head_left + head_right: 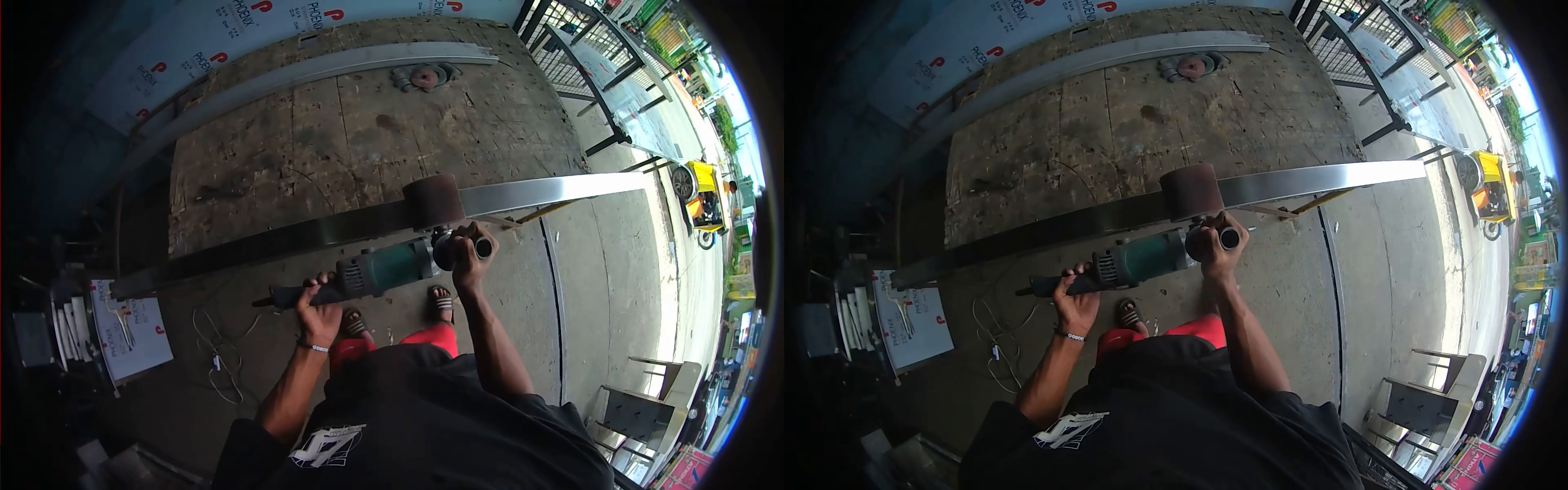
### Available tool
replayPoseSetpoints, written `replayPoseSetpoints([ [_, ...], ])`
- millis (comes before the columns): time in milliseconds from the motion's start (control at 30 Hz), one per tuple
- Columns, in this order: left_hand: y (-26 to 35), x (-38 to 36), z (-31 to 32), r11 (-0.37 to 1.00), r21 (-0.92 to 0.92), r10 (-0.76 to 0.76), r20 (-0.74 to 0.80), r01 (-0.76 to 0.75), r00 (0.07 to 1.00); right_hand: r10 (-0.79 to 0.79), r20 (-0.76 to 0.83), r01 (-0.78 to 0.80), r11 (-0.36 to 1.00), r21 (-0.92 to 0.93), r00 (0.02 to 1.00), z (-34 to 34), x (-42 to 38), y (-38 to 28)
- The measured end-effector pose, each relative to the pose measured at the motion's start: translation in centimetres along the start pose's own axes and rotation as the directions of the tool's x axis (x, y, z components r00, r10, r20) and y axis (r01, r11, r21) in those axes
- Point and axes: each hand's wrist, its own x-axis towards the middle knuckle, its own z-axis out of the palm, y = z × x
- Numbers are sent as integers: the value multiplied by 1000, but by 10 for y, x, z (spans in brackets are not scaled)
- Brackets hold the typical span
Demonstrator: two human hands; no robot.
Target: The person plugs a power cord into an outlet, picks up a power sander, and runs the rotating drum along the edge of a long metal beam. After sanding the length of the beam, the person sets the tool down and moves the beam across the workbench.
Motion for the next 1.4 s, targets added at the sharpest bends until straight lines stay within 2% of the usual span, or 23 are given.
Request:
replayPoseSetpoints([
  [200,146,-35,-23,991,119,66,-20,-63,998,39,85,-38,999,-8,996,120,-78,9],
  [267,167,-40,-24,987,126,106,-9,-104,994,80,107,-89,992,89,991,136,-94,14],
  [367,168,-38,-28,993,91,81,-31,-78,996,37,76,-40,999,31,996,139,-93,15],
  [433,146,-30,-32,995,76,64,-27,-62,998,13,40,-13,1000,6,999,126,-82,9],
  [567,69,-7,-14,999,38,-36,20,35,999,5,-34,-5,1000,-6,999,59,-39,2],
  [600,46,-1,-1,998,35,-62,29,61,998,-14,-37,16,998,63,999,36,-26,4],
  [633,24,7,2,995,29,-93,49,91,994,-35,-182,47,997,57,983,16,-15,10],
  [667,1,17,3,992,22,-123,71,122,990,-66,-30,69,993,96,997,-14,-1,6],
  [700,-21,25,9,991,29,-130,74,129,989,-67,-87,75,992,98,994,-32,10,3],
  [767,-59,33,20,987,30,-158,85,156,984,-30,-76,43,985,170,997,-65,27,-6],
  [867,-86,34,28,985,37,-174,85,171,981,-57,-100,62,997,51,993,-98,41,-8],
  [933,-87,34,23,983,49,-179,81,176,980,-45,-70,49,997,57,997,-94,37,-10],
  [967,-81,33,19,983,45,-182,96,179,979,-38,-36,41,997,62,999,-91,34,-11],
  [1067,-44,34,4,985,16,-172,109,171,979,-24,-66,31,994,106,998,-47,11,-8],
  [1133,-3,28,-2,988,35,-153,97,150,983,-34,2,33,997,75,999,-16,-6,4],
  [1200,44,21,-15,991,28,-132,73,130,989,6,-82,2,995,96,997,30,-29,12],
  [1333,150,1,-55,996,-13,-92,20,92,996,18,-63,-13,997,79,998,131,-81,32],
  [1400,210,-9,-76,997,7,-76,-7,76,997,-6,-60,6,1000,-1,998,188,-114,35],
])
